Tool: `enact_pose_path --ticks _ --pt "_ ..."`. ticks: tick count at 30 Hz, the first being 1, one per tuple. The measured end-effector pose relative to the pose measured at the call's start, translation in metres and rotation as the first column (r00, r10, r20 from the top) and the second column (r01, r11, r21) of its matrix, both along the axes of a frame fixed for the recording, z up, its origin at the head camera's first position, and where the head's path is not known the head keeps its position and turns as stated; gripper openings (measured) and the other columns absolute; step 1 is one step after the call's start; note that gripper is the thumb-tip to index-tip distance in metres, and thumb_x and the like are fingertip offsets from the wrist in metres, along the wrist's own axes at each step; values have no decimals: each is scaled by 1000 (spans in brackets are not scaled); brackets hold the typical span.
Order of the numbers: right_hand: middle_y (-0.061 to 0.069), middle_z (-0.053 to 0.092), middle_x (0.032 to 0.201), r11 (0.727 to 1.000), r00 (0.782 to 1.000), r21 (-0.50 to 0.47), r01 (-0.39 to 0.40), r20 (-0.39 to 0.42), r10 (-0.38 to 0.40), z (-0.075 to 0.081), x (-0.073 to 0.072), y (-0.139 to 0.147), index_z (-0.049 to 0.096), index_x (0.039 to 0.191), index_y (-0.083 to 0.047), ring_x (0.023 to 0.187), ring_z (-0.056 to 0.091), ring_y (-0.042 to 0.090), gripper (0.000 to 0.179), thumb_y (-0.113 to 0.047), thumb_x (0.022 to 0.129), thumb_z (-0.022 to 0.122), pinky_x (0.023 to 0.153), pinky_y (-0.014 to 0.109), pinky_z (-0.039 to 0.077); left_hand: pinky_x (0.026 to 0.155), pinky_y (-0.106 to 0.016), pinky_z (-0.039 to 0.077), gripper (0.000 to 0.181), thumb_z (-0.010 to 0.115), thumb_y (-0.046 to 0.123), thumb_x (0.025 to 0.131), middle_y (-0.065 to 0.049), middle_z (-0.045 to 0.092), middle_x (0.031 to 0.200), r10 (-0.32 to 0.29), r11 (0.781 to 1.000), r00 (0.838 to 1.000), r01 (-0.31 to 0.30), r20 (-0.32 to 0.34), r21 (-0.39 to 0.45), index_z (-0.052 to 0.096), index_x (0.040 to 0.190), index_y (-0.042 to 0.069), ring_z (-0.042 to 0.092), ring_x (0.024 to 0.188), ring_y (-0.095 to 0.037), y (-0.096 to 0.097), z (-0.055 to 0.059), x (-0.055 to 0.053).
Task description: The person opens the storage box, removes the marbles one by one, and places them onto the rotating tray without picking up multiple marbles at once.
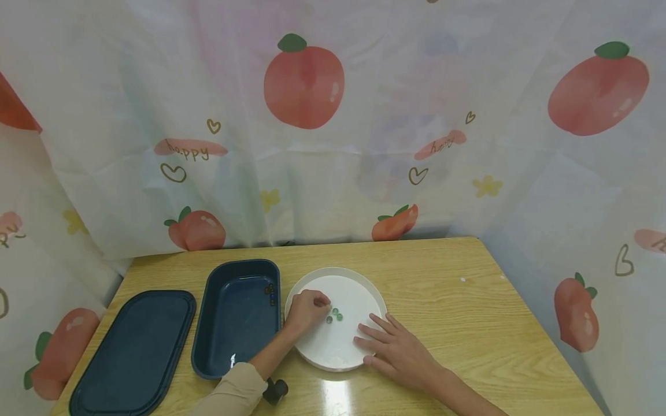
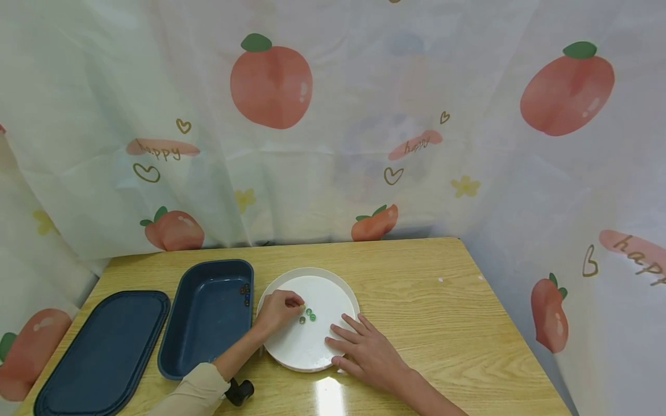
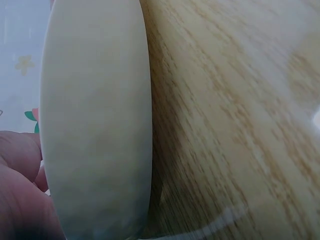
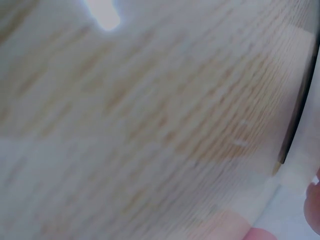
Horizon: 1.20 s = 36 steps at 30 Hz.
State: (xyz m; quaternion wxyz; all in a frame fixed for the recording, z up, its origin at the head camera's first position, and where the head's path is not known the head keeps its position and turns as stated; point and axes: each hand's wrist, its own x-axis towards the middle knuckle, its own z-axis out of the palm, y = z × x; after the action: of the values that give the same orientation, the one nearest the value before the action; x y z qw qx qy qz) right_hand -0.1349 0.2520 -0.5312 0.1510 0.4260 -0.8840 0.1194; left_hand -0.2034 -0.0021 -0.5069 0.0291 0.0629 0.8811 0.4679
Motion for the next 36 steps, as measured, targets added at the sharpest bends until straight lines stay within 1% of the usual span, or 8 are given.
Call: enact_pose_path --ticks 5,14,24,31,36 --pt "-1 58 140 1000 1000 0 -1 -6 1 -1 -1 0 67 133 -25 137 44 30 38 -42 99 60 116 41 14 70 -33 54 5 75 2 83 -2 69 79 -6 1000 1000 6 2 -6 76 87 4 63 76 -16 0 1 0" --pt "-2 58 140 1000 1000 -8 -1 -15 1 -3 -1 0 67 133 -25 137 44 30 38 -41 99 59 112 47 21 69 -32 53 6 75 1 82 -1 68 76 -6 1000 1000 6 8 -11 76 88 2 62 74 -15 1 1 0" --pt "-2 58 140 1000 1000 -11 -7 -27 7 -3 -1 1 67 132 -25 136 45 30 37 -42 100 59 116 41 15 69 -31 52 6 75 0 83 -1 68 77 -6 1000 1000 6 12 -14 76 89 2 61 74 -15 1 3 -1" --pt "-2 59 140 1000 1000 -19 -8 -29 7 -2 -1 1 67 132 -25 136 45 30 38 -41 99 59 116 42 18 71 -32 52 5 75 0 84 -1 67 78 -9 1000 1000 9 10 -10 75 88 3 61 76 -15 0 5 -1" --pt "-1 59 140 1000 1000 -16 -10 -25 10 0 0 0 67 132 -24 136 45 31 37 -41 100 59 115 43 17 73 -33 53 7 75 0 83 -1 67 79 -1 1000 1000 2 21 -8 75 88 4 62 78 -17 1 6 -1"
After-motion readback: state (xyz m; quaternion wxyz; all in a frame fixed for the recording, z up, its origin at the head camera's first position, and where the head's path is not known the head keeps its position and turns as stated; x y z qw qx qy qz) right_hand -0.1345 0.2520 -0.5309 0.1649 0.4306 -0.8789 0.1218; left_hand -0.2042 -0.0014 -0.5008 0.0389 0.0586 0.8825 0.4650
